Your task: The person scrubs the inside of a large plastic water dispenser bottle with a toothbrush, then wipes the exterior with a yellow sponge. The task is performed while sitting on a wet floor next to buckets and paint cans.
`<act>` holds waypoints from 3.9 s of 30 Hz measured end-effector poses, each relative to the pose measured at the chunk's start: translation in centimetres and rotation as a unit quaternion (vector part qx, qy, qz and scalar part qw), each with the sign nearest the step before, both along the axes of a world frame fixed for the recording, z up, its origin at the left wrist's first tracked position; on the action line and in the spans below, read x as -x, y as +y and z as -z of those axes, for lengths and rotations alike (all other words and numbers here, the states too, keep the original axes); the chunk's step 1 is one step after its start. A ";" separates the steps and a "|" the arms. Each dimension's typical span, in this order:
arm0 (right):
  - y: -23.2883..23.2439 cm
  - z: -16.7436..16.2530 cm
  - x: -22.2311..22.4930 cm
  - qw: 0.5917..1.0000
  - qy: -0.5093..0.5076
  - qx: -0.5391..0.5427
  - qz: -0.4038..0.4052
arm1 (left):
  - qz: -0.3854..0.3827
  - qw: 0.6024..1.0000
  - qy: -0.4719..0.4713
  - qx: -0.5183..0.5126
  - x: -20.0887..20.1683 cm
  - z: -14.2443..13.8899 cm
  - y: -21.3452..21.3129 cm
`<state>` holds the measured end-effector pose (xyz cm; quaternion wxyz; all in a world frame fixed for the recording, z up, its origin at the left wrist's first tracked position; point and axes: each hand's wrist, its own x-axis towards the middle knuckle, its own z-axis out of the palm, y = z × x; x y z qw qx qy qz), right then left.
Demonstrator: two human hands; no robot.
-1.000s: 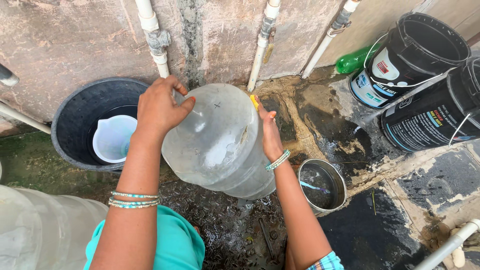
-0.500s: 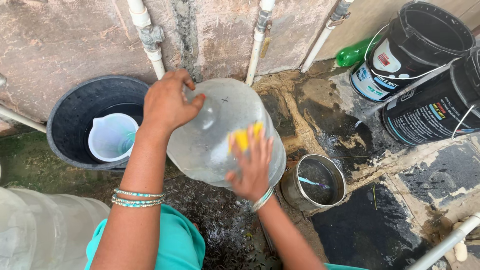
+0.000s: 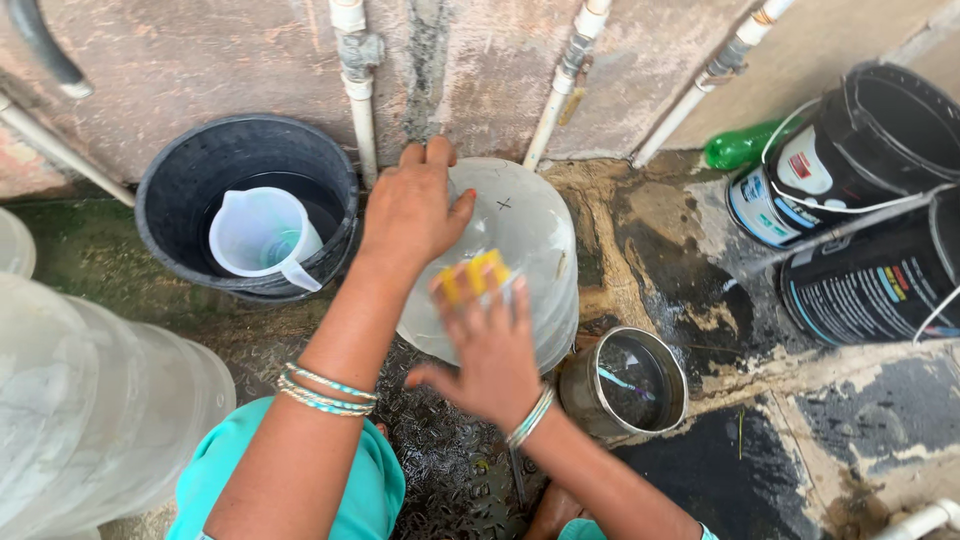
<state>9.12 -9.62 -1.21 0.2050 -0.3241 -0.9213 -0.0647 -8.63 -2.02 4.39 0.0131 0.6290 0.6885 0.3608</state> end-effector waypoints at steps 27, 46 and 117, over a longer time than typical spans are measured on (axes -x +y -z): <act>6.2 6.4 -5.9 0.943 0.242 0.015 0.227 | 0.168 0.981 -0.021 -0.093 -1.2 0.1 1.4; 3.0 11.4 -1.5 0.926 0.301 0.058 0.221 | 0.094 0.991 -0.021 -0.092 0.1 0.3 2.2; 4.9 15.2 -2.1 0.912 0.360 0.091 0.176 | 0.079 0.996 -0.031 0.004 8.6 1.5 1.0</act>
